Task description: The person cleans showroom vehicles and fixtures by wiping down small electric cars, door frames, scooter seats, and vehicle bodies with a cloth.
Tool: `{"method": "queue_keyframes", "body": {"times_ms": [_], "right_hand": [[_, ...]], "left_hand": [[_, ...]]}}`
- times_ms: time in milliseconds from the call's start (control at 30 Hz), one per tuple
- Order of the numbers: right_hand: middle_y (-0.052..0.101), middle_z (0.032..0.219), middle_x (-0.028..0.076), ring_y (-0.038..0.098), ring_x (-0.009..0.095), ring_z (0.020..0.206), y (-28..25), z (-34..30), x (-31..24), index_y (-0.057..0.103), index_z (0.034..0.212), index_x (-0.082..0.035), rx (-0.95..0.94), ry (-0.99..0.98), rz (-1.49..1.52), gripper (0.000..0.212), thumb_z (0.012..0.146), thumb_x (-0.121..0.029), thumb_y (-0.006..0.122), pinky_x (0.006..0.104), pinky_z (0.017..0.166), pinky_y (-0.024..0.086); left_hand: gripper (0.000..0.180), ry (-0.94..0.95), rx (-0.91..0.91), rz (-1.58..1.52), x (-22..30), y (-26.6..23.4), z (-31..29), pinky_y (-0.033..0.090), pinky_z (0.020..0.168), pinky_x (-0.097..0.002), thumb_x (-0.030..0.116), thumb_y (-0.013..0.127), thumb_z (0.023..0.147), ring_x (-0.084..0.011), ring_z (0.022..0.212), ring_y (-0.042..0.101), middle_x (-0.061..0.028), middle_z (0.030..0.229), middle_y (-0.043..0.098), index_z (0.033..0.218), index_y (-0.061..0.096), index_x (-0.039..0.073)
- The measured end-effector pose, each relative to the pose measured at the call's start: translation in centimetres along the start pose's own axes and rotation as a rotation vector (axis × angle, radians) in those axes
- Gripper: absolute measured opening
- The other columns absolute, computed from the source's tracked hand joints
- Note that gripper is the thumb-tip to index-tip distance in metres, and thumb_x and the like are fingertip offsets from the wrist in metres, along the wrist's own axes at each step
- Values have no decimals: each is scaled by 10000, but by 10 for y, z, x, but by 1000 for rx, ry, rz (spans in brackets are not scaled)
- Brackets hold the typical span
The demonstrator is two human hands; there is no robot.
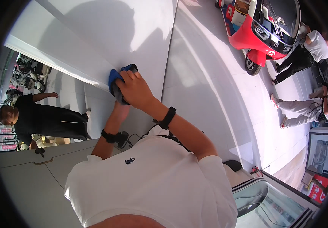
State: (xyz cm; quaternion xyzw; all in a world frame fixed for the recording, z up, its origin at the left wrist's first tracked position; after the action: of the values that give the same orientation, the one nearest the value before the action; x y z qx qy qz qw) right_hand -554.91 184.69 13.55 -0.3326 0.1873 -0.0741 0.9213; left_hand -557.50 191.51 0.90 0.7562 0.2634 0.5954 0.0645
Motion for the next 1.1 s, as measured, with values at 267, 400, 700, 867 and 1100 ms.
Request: {"method": "queue_keyframes", "body": {"times_ms": [267, 400, 700, 867, 1100], "right_hand": [[474, 935, 125, 505, 237, 819, 1, -6, -36, 549, 883, -24, -69, -176, 273, 279, 612, -81, 589, 330, 663, 424], [474, 967, 142, 507, 254, 765, -6, 4, -19, 544, 835, -20, -92, -120, 332, 245, 596, -41, 591, 345, 646, 433], [581, 791, 160, 602, 322, 712, -44, -83, 228, 592, 810, -6, -535, 572, -132, 294, 730, -285, 543, 396, 610, 494], [581, 921, 156, 587, 333, 847, -158, -122, 380, 603, 904, -64, -549, 881, -318, 249, 739, -241, 545, 411, 720, 485], [585, 951, 169, 565, 344, 891, -227, -197, 491, 558, 1029, -124, -349, 1120, -245, 286, 777, -254, 522, 442, 744, 453]], "left_hand": [[469, 313, 365, -28, 8, -32, -55, 349, 960, -326, 330, 349, 918, -175, 1166, 393, -45, 1254, 388, 1314, 265, 94], [453, 415, 274, -130, 13, -18, -30, 344, 967, -323, 320, 343, 920, -174, 1162, 400, -52, 1256, 390, 1304, 280, 88], [347, -162, 14, 386, -87, 121, 115, 474, 759, -290, 293, 375, 885, -155, 928, 561, -70, 1044, 554, 1127, 477, 67], [379, 282, -343, 717, -65, 275, 216, 436, 739, -287, 287, 568, 809, -217, 844, 561, -141, 887, 569, 1042, 449, 13], [245, 267, -964, 816, -20, 418, 242, 460, 681, -275, 103, 567, 806, -170, 830, 553, -124, 944, 555, 1027, 488, 32]]}}
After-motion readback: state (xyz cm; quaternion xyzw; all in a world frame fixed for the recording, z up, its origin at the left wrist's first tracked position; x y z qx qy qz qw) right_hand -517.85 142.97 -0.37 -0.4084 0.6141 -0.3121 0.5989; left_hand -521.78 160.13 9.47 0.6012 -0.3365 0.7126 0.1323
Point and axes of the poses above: each hand's wrist, its own z-axis towards the middle knuckle, its own y-axis out of the palm, x = y × z, the point moved 8 cm from there along z, towards the middle knuckle
